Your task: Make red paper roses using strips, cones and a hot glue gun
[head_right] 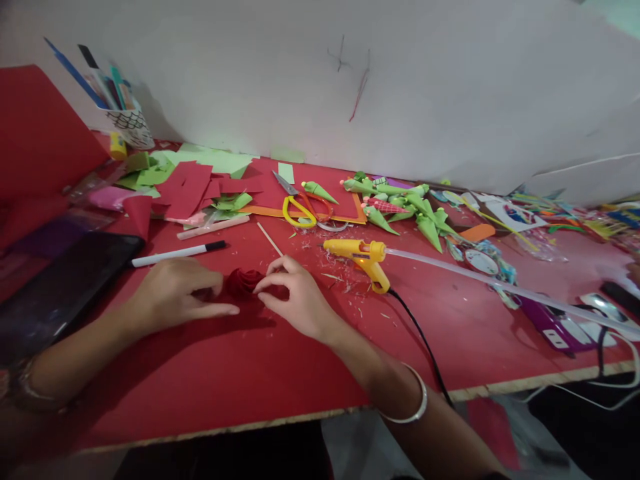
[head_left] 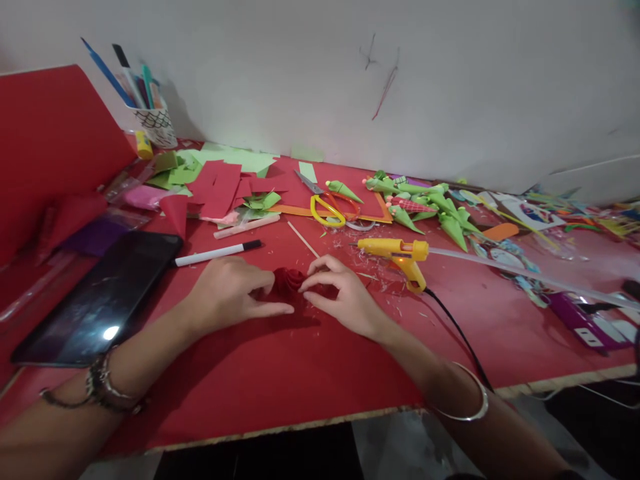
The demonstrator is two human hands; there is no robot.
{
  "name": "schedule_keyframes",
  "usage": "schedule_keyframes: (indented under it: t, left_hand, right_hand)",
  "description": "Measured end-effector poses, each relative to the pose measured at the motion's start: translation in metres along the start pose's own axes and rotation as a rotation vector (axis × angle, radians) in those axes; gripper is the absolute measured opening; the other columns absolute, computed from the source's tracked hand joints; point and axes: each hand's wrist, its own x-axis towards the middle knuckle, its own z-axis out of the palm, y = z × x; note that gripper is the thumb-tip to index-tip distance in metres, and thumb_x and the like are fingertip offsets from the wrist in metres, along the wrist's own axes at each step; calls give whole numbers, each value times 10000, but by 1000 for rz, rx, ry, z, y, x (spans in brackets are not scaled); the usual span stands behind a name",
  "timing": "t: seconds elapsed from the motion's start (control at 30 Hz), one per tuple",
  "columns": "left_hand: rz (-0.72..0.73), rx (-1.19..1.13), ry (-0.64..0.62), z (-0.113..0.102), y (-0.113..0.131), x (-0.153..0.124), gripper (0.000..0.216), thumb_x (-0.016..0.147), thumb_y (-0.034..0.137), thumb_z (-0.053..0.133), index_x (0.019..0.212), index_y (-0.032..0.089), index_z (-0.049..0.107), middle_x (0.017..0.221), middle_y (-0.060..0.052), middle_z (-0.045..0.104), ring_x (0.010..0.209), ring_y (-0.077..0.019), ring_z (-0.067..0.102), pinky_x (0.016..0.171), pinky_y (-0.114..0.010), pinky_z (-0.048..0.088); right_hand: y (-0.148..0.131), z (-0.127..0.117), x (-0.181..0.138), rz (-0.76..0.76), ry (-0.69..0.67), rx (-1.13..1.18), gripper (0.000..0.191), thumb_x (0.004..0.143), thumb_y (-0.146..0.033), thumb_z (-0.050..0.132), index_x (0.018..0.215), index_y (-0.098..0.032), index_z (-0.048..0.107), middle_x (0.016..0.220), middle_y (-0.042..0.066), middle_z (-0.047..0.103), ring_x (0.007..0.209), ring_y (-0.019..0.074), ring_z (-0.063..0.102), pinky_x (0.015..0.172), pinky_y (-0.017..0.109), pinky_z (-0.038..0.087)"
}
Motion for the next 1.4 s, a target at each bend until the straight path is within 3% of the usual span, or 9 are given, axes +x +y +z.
schedule_keyframes:
  t: [0.1, 0.3, 0.4, 0.6, 0.77, 0.87, 1.0, 1.2, 1.4]
  left_hand:
    - [-29, -46, 12, -3, -6, 0, 497, 698, 617, 482, 506, 159, 482, 425, 39, 443, 417, -80, 390, 451, -209, 228]
    - [-133, -86, -128, -5, -9, 3, 413, 671, 587, 529, 742, 180, 542, 573, 27, 538, 503, -107, 465, 462, -205, 257]
    - [-153, -150, -160, -1, -5, 4, 365, 707, 521, 534, 842, 183, 516, 638, 25, 556, 542, -111, 489, 484, -202, 292]
    - [-154, -243, -186, 6, -1, 3, 290, 757, 464, 513, 787, 178, 477, 661, 29, 533, 543, -104, 470, 485, -205, 314]
    - [-169, -195, -11, 8, -2, 3, 499, 682, 495, 590, 1025, 170, 430, 1013, -72, 497, 765, -164, 514, 644, -268, 411]
    - [-196, -267, -46, 11, -2, 3, 620, 679, 470, 609, 1160, 176, 353, 1045, -79, 488, 825, -178, 523, 709, -289, 429]
    - [-251, -335, -142, 11, -3, 4, 611, 685, 460, 608, 1171, 182, 363, 898, -40, 557, 755, -178, 552, 646, -272, 435]
    - [-103, -419, -312, 3, -9, 2, 622, 644, 423, 657, 1166, 206, 397, 1119, -80, 535, 992, -225, 525, 810, -313, 424]
    - [-133, -416, -265, 9, -8, 1, 548, 683, 385, 625, 1141, 195, 394, 1107, -86, 540, 964, -212, 542, 790, -307, 435]
  right_hand:
    - [-2, -2, 0, -3, 22, 17, 64, 755, -171, 569, 813, -193, 585, 906, 12, 513, 848, 117, 523, 796, 269, 412]
    - [-6, -6, -1, 55, -65, 44, 409, 704, -211, 628, 1072, -203, 451, 962, 30, 494, 746, 114, 489, 678, 257, 458]
    - [-6, -5, 0, 66, -154, 85, 368, 755, -174, 560, 1106, -201, 451, 960, 36, 479, 742, 105, 502, 665, 248, 477]
    - [-7, -3, 1, 69, -190, 140, 323, 767, -149, 529, 1080, -201, 464, 994, 39, 482, 790, 107, 543, 745, 284, 501]
    - [-6, 0, 0, 70, -155, 152, 392, 756, -159, 555, 1125, -209, 434, 1016, 39, 435, 810, 104, 534, 751, 270, 502]
    - [-7, 3, -1, 76, -146, 161, 422, 757, -180, 565, 1151, -195, 413, 1026, 43, 422, 796, 96, 524, 733, 253, 503]
    - [-7, 4, -1, 74, -149, 133, 453, 756, -214, 577, 1169, -198, 394, 1050, 53, 432, 802, 105, 519, 744, 268, 500]
    - [-10, 2, -1, 62, -182, 100, 500, 740, -218, 599, 1189, -205, 380, 1066, 53, 415, 808, 107, 519, 769, 277, 487]
    - [-13, 3, 0, 7, -214, 41, 535, 707, -239, 636, 1179, -224, 385, 1058, 52, 425, 942, 156, 491, 848, 324, 444]
